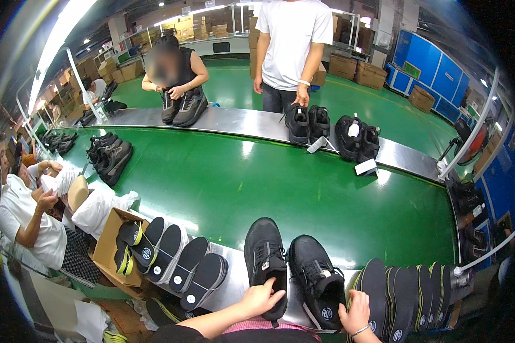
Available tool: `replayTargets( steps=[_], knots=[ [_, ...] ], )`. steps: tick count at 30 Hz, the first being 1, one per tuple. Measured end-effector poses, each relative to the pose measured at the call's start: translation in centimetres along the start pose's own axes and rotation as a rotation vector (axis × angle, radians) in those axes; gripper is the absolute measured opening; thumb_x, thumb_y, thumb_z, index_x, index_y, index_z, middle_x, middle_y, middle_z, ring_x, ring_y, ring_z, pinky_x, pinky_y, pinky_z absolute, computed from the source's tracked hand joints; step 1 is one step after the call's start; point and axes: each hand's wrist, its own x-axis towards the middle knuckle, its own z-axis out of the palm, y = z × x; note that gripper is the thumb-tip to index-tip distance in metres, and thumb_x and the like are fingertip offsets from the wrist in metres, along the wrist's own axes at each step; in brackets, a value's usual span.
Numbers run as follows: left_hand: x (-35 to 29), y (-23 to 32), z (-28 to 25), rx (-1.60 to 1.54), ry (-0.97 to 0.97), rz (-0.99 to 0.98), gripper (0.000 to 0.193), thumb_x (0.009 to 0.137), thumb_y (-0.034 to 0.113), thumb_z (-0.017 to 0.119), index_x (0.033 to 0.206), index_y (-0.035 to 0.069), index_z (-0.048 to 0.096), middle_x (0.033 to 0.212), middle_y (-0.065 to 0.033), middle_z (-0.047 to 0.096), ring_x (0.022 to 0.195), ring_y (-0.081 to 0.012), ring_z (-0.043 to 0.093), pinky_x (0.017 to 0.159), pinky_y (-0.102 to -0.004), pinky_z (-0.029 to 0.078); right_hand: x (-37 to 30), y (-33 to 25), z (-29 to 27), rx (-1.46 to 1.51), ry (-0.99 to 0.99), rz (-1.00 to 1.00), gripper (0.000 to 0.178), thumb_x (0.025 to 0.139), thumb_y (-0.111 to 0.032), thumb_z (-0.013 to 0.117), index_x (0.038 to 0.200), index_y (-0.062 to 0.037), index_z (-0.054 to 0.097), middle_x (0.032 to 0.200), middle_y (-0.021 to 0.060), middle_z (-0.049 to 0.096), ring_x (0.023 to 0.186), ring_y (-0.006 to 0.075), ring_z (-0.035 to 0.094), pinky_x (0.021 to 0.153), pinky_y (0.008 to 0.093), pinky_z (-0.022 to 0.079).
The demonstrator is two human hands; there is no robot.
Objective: The person inserts insoles into several pairs of black shoes on a conveyor belt and adjusts the shoe tongues.
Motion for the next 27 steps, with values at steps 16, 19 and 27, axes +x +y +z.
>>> replayTargets(
  steps=[16,19,27],
  knots=[
    [15.0,-2.1,-4.9,0.211,0.135,-0.153,0.04,0.068,0.024,0.049,0.098,-0.003,0.045,0.073,-0.0222,0.06,0.068,-0.0359,0.06,0.064,-0.0444,0.049,5.4,-0.2,10.4,0.92,-0.461,0.384,0.037,0.086,-0.022,0.051,0.113,0.0031,0.048,0.093,0.0088,0.054,0.082,0.0154,0.054,0.065,0.0285,0.051],
    [18.8,-4.2,-9.8,0.268,0.307,-0.258,0.043,0.07,0.028,0.052,0.099,-0.002,0.045,0.077,-0.0211,0.061,0.072,-0.0347,0.061,0.067,-0.0435,0.049,3.4,1.4,13.2,0.832,-0.611,0.449,0.034,0.083,-0.037,0.047,0.113,-0.0221,0.055,0.119,-0.0011,0.051,0.115,0.0206,0.042,0.083,0.0397,0.041],
    [21.1,-3.8,-12.1,0.208,0.668,0.155,0.044,0.076,0.017,0.058,0.114,-0.002,0.044,0.1,-0.0192,0.054,0.094,-0.0318,0.053,0.08,-0.0379,0.043,3.3,-0.3,10.9,0.77,-0.71,0.44,0.031,0.083,-0.032,0.048,0.089,-0.0037,0.059,0.071,0.0075,0.061,0.064,0.0133,0.054,0.06,0.0301,0.044]
  ],
)
